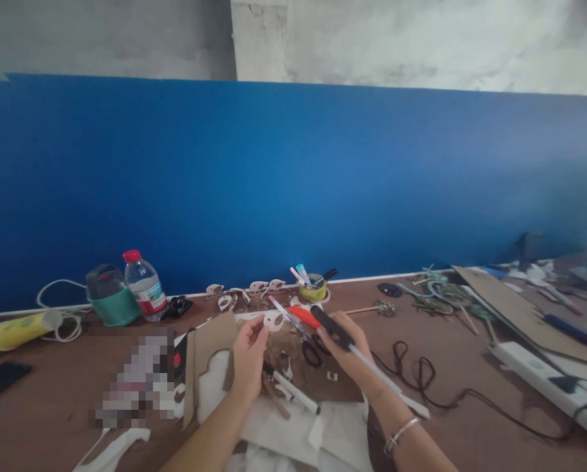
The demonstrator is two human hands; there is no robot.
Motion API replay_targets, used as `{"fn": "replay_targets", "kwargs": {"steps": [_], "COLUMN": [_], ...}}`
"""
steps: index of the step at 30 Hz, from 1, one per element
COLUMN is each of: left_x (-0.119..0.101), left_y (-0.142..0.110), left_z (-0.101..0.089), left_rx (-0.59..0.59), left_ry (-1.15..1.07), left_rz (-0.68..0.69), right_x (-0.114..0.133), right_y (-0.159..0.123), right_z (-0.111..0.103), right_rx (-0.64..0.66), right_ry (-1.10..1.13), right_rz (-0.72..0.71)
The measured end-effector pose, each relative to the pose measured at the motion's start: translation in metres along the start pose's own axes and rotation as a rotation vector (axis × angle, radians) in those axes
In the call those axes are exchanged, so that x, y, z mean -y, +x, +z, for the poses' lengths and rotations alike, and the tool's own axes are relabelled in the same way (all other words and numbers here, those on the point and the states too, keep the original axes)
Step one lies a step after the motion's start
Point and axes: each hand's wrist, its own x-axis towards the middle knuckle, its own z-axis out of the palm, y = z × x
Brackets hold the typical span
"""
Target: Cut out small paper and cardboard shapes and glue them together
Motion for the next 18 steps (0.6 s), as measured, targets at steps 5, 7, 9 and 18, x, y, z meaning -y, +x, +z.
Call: {"fn": "replay_targets", "kwargs": {"steps": [5,7,9,18], "left_x": [0.001,0.002,0.003,0.003], "left_y": [0.000,0.000,0.001,0.001], "left_z": [-0.003,-0.003,-0.004,-0.004], "left_rx": [-0.008,-0.017,-0.022,-0.041], "left_ry": [0.085,0.100,0.089,0.058], "left_rz": [0.040,0.048,0.046,0.049], "right_x": [0.023,0.024,0.023,0.019], "right_y": [-0.006,-0.008,-0.009,-0.012], "right_z": [0.015,0.019,0.021,0.024], "right_rx": [0.221,0.267,0.282,0.264], "right_ry": [0.008,-0.018,-0.046,-0.119], "right_rz": [-0.117,-0.111,-0.098,-0.084]}}
